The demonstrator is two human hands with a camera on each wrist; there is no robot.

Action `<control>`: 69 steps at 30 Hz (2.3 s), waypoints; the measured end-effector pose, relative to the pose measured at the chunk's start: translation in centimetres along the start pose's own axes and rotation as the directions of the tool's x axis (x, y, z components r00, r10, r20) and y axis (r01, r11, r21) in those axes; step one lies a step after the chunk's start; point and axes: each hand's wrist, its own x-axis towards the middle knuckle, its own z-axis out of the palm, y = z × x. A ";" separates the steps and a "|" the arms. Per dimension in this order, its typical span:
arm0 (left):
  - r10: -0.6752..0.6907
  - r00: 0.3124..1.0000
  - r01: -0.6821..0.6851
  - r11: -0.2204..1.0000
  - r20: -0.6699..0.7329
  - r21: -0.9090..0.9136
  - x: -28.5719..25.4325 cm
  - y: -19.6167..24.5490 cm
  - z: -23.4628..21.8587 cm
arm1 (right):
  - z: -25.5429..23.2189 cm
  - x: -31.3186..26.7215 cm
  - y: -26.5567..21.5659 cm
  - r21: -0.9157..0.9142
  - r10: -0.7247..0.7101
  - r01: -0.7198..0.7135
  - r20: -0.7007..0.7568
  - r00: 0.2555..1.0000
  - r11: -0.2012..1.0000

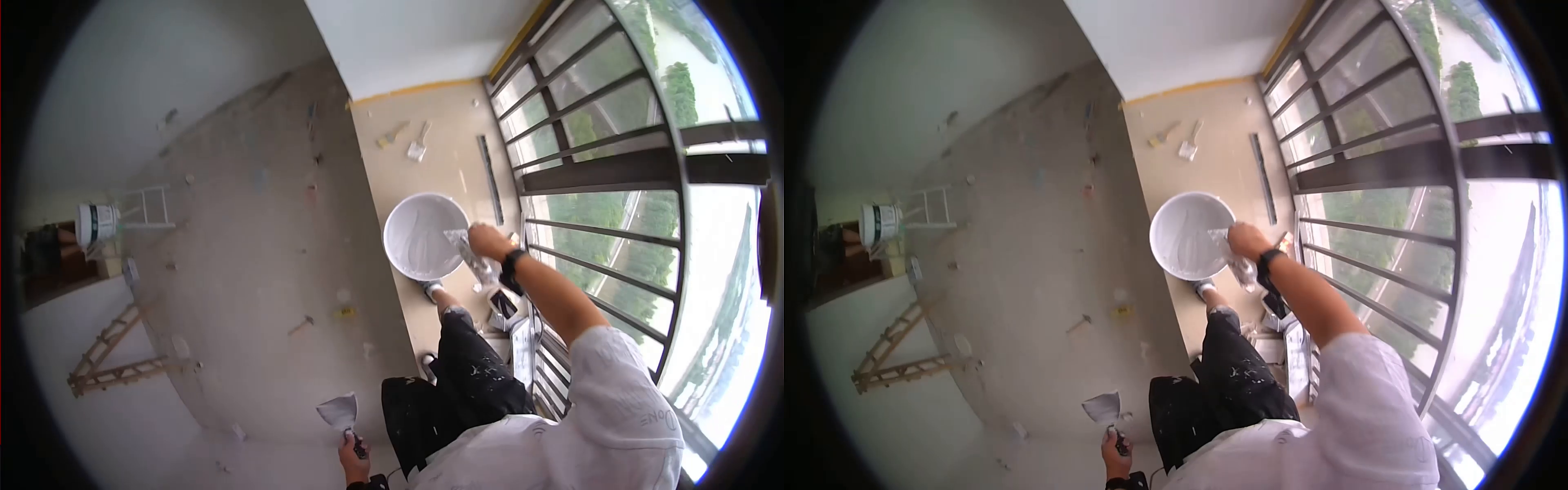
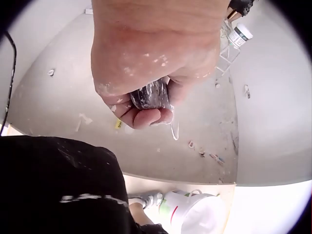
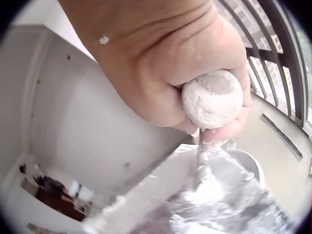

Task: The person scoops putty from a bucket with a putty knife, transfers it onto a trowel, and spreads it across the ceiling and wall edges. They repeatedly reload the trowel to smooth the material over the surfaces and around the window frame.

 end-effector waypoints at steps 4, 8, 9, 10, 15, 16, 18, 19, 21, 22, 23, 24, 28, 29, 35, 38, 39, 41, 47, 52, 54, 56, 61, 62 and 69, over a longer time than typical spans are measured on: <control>0.012 0.960 -0.016 1.000 -0.280 -0.014 -4.6 -2.1 0.9 | 1.0 11.9 0.4 0.200 0.172 -0.251 0.343 0.923 0.947; -0.290 0.876 0.242 0.955 -0.386 -0.169 -8.7 -2.8 2.1 | 9.2 21.4 2.5 0.223 0.211 -0.307 0.369 0.905 0.925; -0.261 0.864 0.271 0.962 -0.429 -0.040 -9.5 -3.2 3.0 | 11.3 22.4 1.9 0.280 0.297 -0.396 0.337 0.894 0.875; -0.342 0.853 0.311 0.940 -0.395 -0.144 -9.6 -4.6 1.7 | 13.6 23.2 1.4 0.332 0.379 -0.473 0.311 0.872 0.816; -0.415 0.783 0.369 0.909 -0.462 -0.192 -9.1 -4.4 4.8 | 20.9 21.7 -6.9 0.136 -0.132 0.085 0.386 0.913 0.987; -0.371 0.807 0.344 0.928 -0.460 -0.144 -8.3 -4.2 5.5 | 19.6 20.6 -7.7 0.184 -0.162 0.091 0.419 0.893 0.979; -0.319 0.842 0.311 0.946 -0.436 -0.091 -6.2 -2.8 7.9 | 17.1 18.9 -7.1 0.163 -0.032 -0.078 0.581 0.813 0.983; -0.309 0.853 0.302 0.950 -0.421 -0.086 -5.0 -1.2 9.0 | 14.6 18.0 -6.2 0.193 -0.035 -0.132 0.678 0.734 0.972; -0.200 0.961 0.183 0.978 -0.193 -0.101 -3.0 1.3 9.3 | 8.8 15.7 -5.4 0.222 -0.070 -0.173 0.784 0.617 0.960; -0.092 0.983 0.091 0.996 -0.161 -0.019 -1.6 2.3 10.0 | 7.4 14.7 -4.8 0.227 -0.093 -0.158 0.802 0.590 0.961; 0.016 0.992 -0.008 0.998 -0.127 0.063 -0.9 3.7 11.0 | 6.4 13.6 -4.6 0.250 -0.109 -0.162 0.800 0.591 0.955; 0.045 0.993 -0.038 0.997 -0.113 0.063 -1.0 5.6 12.2 | 6.0 12.4 -4.4 0.274 -0.126 -0.170 0.798 0.589 0.946; 0.200 0.958 -0.276 0.847 0.207 0.454 -0.8 12.5 16.5 | 3.6 6.1 -4.5 0.420 -0.093 -0.264 0.660 0.746 0.868; 0.160 0.939 -0.307 0.792 0.306 0.527 -0.5 13.7 17.4 | 3.4 4.0 -4.5 0.413 -0.096 -0.139 0.498 0.862 0.900; 0.169 0.742 -0.614 0.560 0.649 0.556 0.5 17.2 22.5 | -2.7 -11.1 -8.0 0.443 0.275 -0.118 -0.310 0.910 0.889; 0.058 0.586 -0.727 0.478 0.809 0.493 -1.4 17.0 25.3 | -7.5 -20.4 -9.4 0.520 0.126 0.282 -0.617 0.777 0.806; -0.014 0.515 -0.766 0.442 0.857 0.467 -2.8 16.4 26.2 | -9.4 -24.4 -10.5 0.557 0.102 0.384 -0.652 0.751 0.736; -0.105 0.409 -0.813 0.410 0.906 0.414 -6.0 14.2 27.6 | -12.2 -32.2 -12.6 0.566 0.096 0.468 -0.700 0.708 0.678; -0.441 0.130 -0.807 0.474 0.888 0.354 -15.7 6.4 27.0 | -9.7 -48.7 -14.1 0.472 0.189 0.358 -0.777 0.600 0.806; -0.608 0.071 -0.780 0.460 0.791 0.424 -20.5 0.9 25.7 | 0.1 -58.9 -11.1 0.632 0.511 0.064 -0.678 0.528 0.772; -0.697 0.029 -0.820 0.394 0.717 0.415 -22.3 -1.1 25.8 | 2.6 -63.5 -12.1 0.732 0.657 -0.015 -0.601 0.455 0.681; -0.746 -0.008 -0.853 0.353 0.666 0.384 -24.7 -2.9 25.9 | 6.8 -67.2 -12.8 0.741 0.712 -0.070 -0.609 0.350 0.668; -0.824 -0.121 -0.939 0.276 0.554 0.205 -30.8 -7.6 26.8 | 14.0 -75.4 -20.4 0.789 0.946 0.521 -0.266 -0.188 0.325; -0.857 -0.128 -0.945 0.258 0.500 0.199 -31.9 -9.3 26.5 | 14.9 -76.8 -22.3 0.323 0.956 0.900 -0.073 -0.284 0.292; -0.977 -0.156 -0.979 0.172 0.145 0.106 -37.1 -27.7 21.8 | 16.5 -93.2 -30.4 0.176 0.681 0.702 -0.485 -0.548 0.690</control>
